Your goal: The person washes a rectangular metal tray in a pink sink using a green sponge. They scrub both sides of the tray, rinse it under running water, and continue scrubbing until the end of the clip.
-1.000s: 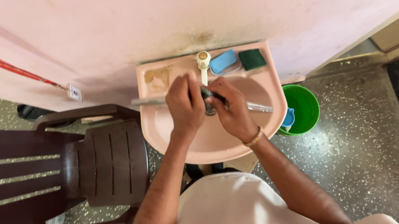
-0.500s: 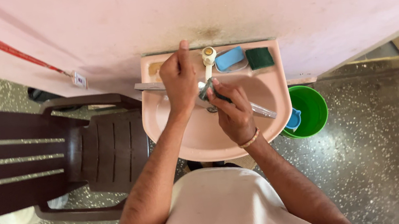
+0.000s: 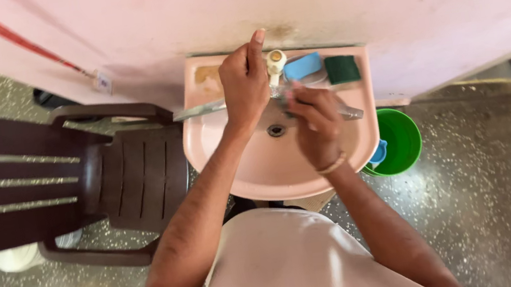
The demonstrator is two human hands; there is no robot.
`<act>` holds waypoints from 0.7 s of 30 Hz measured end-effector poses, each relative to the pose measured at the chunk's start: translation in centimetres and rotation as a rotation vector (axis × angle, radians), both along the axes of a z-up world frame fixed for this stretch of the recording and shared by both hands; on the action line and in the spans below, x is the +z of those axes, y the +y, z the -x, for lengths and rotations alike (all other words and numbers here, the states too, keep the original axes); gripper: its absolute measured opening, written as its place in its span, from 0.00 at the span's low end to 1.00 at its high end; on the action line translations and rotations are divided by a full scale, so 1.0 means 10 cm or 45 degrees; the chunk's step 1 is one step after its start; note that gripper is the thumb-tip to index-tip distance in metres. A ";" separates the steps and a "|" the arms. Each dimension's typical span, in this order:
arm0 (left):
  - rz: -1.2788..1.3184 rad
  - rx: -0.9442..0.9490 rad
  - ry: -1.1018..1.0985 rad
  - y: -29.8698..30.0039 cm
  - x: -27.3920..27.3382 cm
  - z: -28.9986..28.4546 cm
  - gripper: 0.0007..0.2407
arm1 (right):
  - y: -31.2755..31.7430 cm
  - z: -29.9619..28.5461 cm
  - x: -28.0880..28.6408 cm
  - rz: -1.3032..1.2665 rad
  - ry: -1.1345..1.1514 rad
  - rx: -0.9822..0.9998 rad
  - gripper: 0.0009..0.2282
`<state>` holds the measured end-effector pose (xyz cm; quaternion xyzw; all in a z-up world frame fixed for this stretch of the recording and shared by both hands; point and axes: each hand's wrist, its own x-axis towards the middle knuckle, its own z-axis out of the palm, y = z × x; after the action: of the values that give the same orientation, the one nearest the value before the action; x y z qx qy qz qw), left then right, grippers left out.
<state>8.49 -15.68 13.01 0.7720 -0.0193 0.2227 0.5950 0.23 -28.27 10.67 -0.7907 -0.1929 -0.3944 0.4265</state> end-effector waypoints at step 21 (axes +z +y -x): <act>0.189 -0.113 0.078 0.28 -0.04 0.00 0.24 | 0.02 -0.01 -0.15 -0.043 0.054 -0.186 0.05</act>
<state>8.48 -12.85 12.61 0.7306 -0.0187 0.1734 0.6602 0.29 -28.05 9.13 -0.8035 -0.1189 -0.4109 0.4140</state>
